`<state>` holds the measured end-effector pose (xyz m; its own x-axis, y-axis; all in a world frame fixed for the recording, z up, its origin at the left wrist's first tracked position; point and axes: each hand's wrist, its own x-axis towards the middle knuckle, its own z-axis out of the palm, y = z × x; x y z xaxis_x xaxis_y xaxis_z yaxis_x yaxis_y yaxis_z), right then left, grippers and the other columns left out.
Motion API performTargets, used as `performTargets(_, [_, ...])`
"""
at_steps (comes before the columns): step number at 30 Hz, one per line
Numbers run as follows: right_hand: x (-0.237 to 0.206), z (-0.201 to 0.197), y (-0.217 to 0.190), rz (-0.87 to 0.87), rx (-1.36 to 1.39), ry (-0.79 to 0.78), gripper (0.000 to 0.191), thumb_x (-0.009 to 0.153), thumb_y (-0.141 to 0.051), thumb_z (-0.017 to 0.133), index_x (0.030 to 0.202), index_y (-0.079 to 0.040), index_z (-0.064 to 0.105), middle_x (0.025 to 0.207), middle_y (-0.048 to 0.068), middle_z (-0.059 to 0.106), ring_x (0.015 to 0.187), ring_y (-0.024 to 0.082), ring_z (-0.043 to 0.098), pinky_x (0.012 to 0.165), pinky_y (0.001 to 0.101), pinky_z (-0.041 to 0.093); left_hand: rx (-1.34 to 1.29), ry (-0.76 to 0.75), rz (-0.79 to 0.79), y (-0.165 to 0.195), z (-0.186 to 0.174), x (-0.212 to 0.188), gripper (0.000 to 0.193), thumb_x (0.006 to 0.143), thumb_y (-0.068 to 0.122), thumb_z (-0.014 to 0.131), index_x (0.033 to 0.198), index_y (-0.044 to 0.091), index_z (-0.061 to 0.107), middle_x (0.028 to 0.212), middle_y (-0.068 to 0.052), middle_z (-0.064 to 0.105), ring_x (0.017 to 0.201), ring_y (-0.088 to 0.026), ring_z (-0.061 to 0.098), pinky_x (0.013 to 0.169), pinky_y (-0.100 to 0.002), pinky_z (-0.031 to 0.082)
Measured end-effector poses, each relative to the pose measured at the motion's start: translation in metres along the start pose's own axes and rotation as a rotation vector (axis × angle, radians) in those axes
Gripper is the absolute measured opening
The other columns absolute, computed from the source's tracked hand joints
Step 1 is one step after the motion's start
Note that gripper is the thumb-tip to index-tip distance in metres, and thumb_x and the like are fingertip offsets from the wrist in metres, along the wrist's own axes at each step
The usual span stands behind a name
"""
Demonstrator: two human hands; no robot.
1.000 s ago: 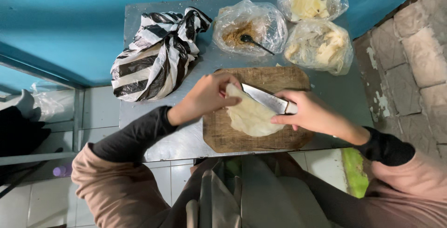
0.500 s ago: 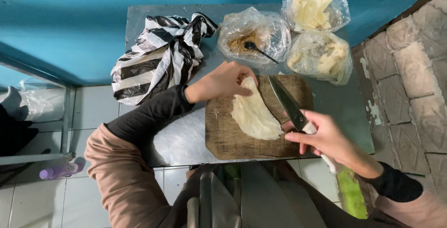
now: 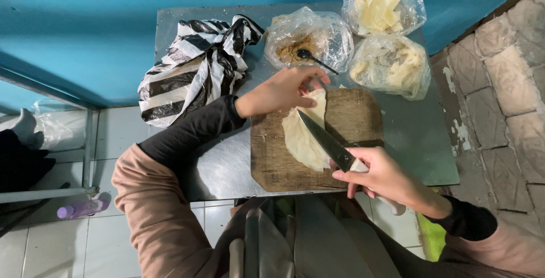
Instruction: The person smooths a thin round pastry sheet on a wooden cutting board, then cuts it in half with a knife and cuts the halves into smaller rectangular pieces. The person stacks the cut pieces on the metal table and folds and arranges them into a pile.
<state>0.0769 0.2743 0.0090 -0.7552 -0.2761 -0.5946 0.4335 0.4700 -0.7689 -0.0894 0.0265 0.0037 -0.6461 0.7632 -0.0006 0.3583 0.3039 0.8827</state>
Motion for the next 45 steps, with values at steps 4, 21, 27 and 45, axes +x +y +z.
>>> performTargets(4, [-0.01, -0.023, 0.014, -0.15, 0.0, 0.044, 0.054, 0.081, -0.022, 0.075, 0.133, -0.012, 0.066, 0.086, -0.003, 0.076, 0.048, 0.004, 0.064, 0.034, 0.0199, 0.04, 0.514, 0.391, 0.396, -0.003, 0.023, -0.019, 0.041, 0.093, 0.026, 0.077, 0.127, 0.01, 0.06, 0.127, -0.005, 0.066, 0.114, -0.02, 0.064, 0.095, -0.04, 0.055])
performTargets(21, [-0.034, -0.057, 0.063, -0.262, -0.441, 0.357, 0.047, 0.089, -0.028, 0.07, 0.129, -0.006, 0.062, 0.075, 0.003, 0.076, 0.066, 0.006, 0.073, 0.056, 0.0267, 0.056, 1.035, 0.319, 0.529, 0.014, 0.067, -0.08, 0.058, 0.097, 0.061, 0.064, 0.136, 0.018, 0.066, 0.138, -0.001, 0.064, 0.128, -0.022, 0.06, 0.109, -0.043, 0.044])
performTargets(27, [-0.043, -0.07, 0.073, -0.338, -0.324, 0.356, 0.04, 0.091, -0.021, 0.07, 0.127, -0.004, 0.063, 0.074, 0.005, 0.073, 0.065, 0.008, 0.07, 0.056, 0.026, 0.055, 1.063, 0.177, 0.591, 0.014, 0.059, -0.075, 0.07, 0.097, 0.064, 0.061, 0.145, 0.012, 0.061, 0.141, -0.008, 0.064, 0.132, -0.03, 0.058, 0.117, -0.048, 0.039])
performTargets(45, [-0.016, -0.072, 0.026, -0.833, -0.89, 0.44, 0.036, 0.092, -0.015, 0.071, 0.125, -0.001, 0.062, 0.098, 0.014, 0.067, 0.074, 0.032, 0.069, 0.063, 0.0382, 0.056, 1.305, 0.221, 0.771, 0.009, 0.051, -0.079, 0.065, 0.112, 0.062, 0.045, 0.143, 0.008, 0.061, 0.137, -0.003, 0.068, 0.119, -0.017, 0.065, 0.109, -0.031, 0.042])
